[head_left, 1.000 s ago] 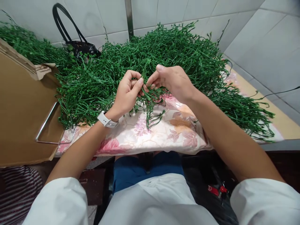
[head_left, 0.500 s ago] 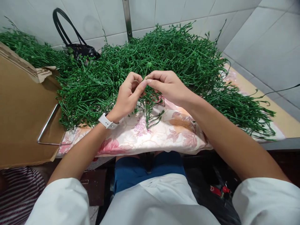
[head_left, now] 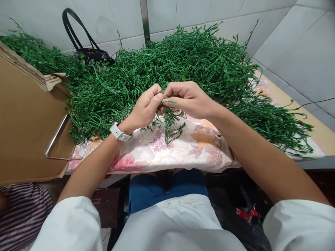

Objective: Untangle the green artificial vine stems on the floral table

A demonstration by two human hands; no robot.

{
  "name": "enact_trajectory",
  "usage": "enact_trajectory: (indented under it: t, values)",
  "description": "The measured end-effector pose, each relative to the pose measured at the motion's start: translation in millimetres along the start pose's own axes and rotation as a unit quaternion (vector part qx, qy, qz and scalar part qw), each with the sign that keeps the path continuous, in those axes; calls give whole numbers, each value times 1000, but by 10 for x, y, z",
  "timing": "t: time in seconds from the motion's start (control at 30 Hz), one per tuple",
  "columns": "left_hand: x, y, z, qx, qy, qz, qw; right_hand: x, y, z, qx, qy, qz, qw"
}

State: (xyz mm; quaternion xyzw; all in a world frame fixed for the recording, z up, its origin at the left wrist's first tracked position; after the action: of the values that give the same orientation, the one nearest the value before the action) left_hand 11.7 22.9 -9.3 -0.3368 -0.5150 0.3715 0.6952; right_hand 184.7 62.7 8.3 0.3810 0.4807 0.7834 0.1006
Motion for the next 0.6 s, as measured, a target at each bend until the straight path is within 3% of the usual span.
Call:
enact_trajectory:
  t: [0.1,0.27,0.4,0.47,0.53,0.6]
  values:
    - [-1,-62,-13,-51,44,18,998,-21,23,22,2,14,6,1000]
    - [-4,-145,6,-68,69,15,995,-28,-10,35,43,43,13,998]
    - [36,-177,97,-63,-5,25,998,-25,104,165,46,80,-8,996]
    - [58,-179,135,-40,-55,23,997,-62,270,335,-23,141,-29,989]
    - [76,-166,153,-23,-84,28,996,-146,447,577,-142,194,-92,966]
    - [87,-147,155,-15,-99,34,994,-265,568,870,-289,148,-198,925]
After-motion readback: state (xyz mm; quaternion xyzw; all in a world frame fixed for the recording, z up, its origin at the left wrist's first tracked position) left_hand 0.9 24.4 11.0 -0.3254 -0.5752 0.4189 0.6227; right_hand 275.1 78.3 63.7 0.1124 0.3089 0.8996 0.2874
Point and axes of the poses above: each hand's wrist, its own x-axis towards the middle knuckle, its own z-axis out of the back of the hand, y = z × x, the point moved 1 cm from there along x, towards the middle knuckle, and after that the axes turned 2 degrees about -y, right-handed, at the moved point
